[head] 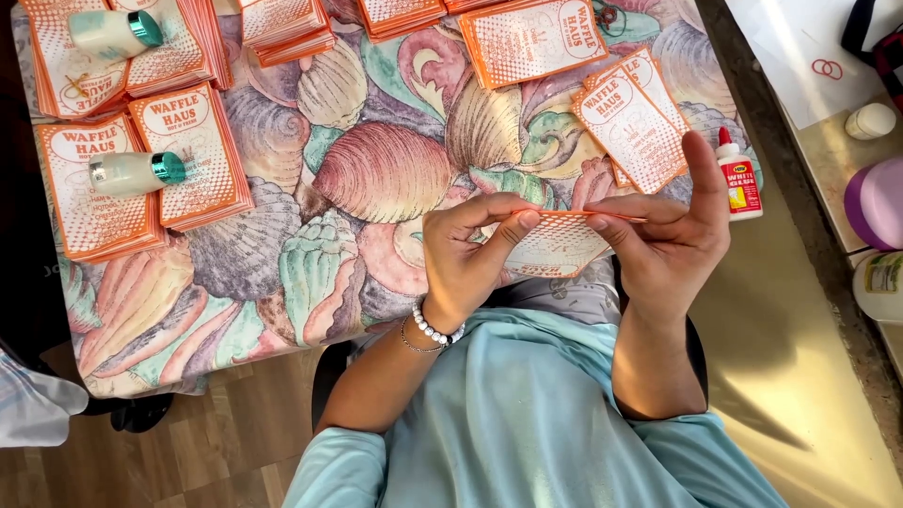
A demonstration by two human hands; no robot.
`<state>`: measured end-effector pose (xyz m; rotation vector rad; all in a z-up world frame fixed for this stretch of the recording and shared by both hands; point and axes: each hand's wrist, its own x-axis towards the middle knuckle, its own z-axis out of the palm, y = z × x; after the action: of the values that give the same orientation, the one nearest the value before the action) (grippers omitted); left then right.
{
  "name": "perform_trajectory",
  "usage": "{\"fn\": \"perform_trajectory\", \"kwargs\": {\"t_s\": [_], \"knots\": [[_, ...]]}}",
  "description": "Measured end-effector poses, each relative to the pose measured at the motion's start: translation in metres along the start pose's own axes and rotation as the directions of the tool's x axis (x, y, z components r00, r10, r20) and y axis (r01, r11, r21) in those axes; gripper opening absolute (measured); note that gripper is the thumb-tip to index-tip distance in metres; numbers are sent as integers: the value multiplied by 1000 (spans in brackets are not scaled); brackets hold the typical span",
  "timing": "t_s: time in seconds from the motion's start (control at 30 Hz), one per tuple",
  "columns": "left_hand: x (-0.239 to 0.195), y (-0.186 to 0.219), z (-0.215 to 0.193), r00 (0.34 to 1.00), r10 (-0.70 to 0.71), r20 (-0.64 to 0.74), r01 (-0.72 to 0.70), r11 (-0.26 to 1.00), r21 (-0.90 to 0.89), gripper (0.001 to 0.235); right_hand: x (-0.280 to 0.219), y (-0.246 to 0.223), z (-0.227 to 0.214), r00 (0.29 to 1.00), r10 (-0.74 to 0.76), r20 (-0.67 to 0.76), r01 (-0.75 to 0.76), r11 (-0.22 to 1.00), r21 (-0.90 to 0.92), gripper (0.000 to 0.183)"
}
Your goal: Applying glue to paper bags and folding them to assemble the product.
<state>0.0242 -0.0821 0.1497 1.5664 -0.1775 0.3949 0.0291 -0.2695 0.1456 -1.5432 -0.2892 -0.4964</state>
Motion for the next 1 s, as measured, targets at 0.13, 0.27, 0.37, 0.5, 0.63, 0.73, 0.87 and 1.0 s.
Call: {"fn": "perform_trajectory", "kwargs": {"t_s": [0.13, 0.27, 0.37, 0.5, 0.63, 0.73, 0.87, 1.0], "knots": [[0, -5, -2, 1000, 25, 5, -25, 999, 42, 11, 3, 1, 0, 999, -31, 9, 31, 994, -107, 91], [7, 2, -9, 991, -29, 131, 17, 996, 87, 30, 3, 1, 1, 999, 32, 21, -30, 998, -63, 87], [8, -2, -8, 980, 15, 201, -40, 992, 120, 12, 1, 2, 0, 997, 5, 73, -1, 998, -59, 83], [5, -2, -8, 980, 126, 155, -139, 988, 74, 5, 0, 15, -7, 992, -43, 118, 37, 998, 57, 82], [3, -6, -7, 971, 212, 115, -223, 971, 91, 5, 18, -12, -13, 867, -312, 387, 462, 796, -392, 58], [0, -10, -1, 960, 243, 137, -257, 962, 93, 4, 18, -24, -4, 748, -363, 556, 646, 589, -485, 24], [1, -16, -2, 956, 256, 143, -272, 956, 105, 4, 16, -18, 1, 763, -359, 537, 622, 634, -460, 5], [0, -16, -4, 958, 246, 149, -263, 959, 103, 3, 17, -18, 5, 764, -369, 529, 616, 661, -428, 9]]}}
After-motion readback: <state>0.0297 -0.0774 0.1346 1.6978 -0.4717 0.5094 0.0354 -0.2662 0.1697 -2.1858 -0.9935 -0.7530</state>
